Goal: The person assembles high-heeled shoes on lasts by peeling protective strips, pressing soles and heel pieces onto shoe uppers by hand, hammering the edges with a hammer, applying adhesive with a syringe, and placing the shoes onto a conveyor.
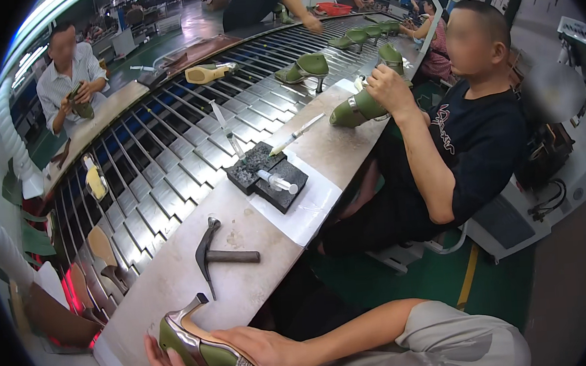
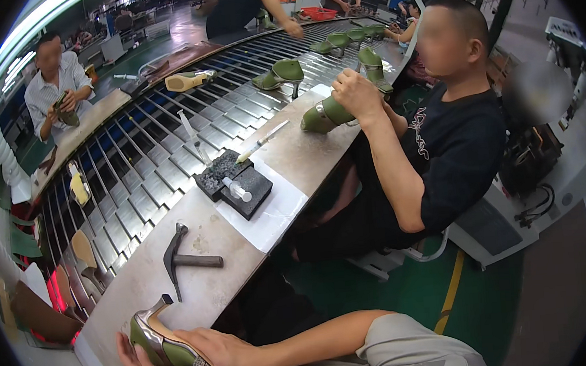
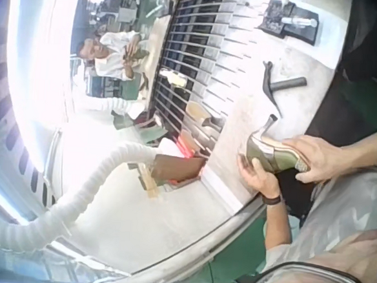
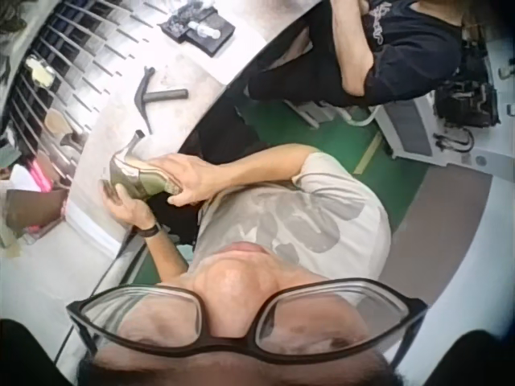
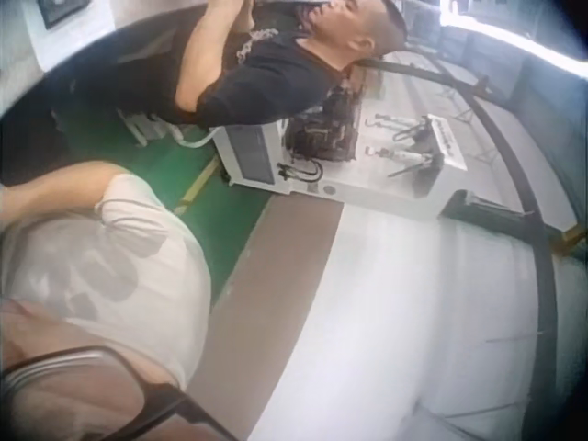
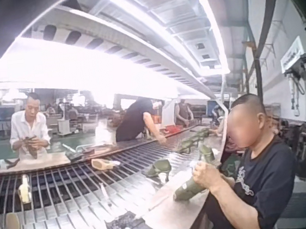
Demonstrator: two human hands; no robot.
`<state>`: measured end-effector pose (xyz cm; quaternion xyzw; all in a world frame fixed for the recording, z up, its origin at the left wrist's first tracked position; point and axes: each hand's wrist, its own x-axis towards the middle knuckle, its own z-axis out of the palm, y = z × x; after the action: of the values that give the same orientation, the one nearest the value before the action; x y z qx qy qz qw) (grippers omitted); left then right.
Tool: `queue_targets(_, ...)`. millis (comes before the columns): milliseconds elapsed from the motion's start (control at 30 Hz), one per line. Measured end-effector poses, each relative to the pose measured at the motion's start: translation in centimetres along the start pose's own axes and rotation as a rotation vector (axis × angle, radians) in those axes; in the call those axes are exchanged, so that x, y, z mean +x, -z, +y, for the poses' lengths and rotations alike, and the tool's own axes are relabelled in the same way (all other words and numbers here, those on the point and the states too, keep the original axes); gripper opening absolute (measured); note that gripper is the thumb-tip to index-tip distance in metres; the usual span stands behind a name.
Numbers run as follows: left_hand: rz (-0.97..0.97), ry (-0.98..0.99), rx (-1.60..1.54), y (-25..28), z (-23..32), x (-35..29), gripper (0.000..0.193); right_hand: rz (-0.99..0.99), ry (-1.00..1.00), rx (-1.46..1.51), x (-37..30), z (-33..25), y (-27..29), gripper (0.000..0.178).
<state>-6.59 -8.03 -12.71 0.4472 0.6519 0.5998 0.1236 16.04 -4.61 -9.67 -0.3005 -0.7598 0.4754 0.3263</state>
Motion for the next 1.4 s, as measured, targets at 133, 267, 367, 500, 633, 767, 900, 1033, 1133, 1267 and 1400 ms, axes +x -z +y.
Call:
queue_targets(133, 0.164, 0.399, -0.515, 3.7, 3.6, -7.8, 0.053, -0.196, -0.337, 0.449, 0.9, -2.1, 1.5, 0.091)
queue_targets(267, -0.078, 0.557, -0.919, 4.2, 6.4, -9.0, 0.061, -0.264, -0.094, 0.466, 0.9, -3.0, -1.1, 0.092)
queue_targets(367, 0.092, 0.522, -0.889, 5.0, 6.2, -5.4, 0.047, -0.348, 0.158, 0.201, 3.4, -3.0, -1.5, 0.096)
queue_targets(500, 0.151, 0.347, -0.395, 11.0, 4.7, -0.5, 0.046, -0.074, 0.487, -0.322, 8.7, -2.3, 0.5, 0.071)
queue_targets(633, 0.2, 0.266, -0.098, 16.8, 4.2, 4.9, 0.04, -0.021, 0.318, -0.752, 13.2, 3.2, 3.9, 0.058)
queue_targets(767, 0.159, 0.309, 0.012, 20.0, 2.2, 8.8, 0.043, -0.09, 0.221, -0.764, 14.1, 6.5, 9.2, 0.053)
queue_targets(900, 0.164, 0.371, 0.066, 20.2, 0.5, 10.0, 0.05, -0.031, 0.11, -0.812, 16.7, 5.8, 11.7, 0.044)
queue_targets(1033, 0.534, -0.171, 0.672, 17.9, 1.0, 9.5, 0.061, 0.113, 0.124, -0.172, 23.6, 3.9, 9.0, 0.034)
queue_targets(1133, 0.205, -0.278, 0.631, 8.4, 5.5, 10.1, 0.053, 0.005, -0.189, 0.167, 27.4, 7.8, 6.5, 0.033)
queue_targets(1267, -0.116, 0.065, 0.745, 2.2, 0.6, 16.9, 0.046, -0.136, 0.101, -0.164, 26.2, 6.7, 4.5, 0.034)
queue_targets(1400, -0.273, 0.227, 0.956, -1.6, -5.6, 24.7, 0.049, -0.157, -0.032, 0.138, 26.2, 7.4, 4.5, 0.04)
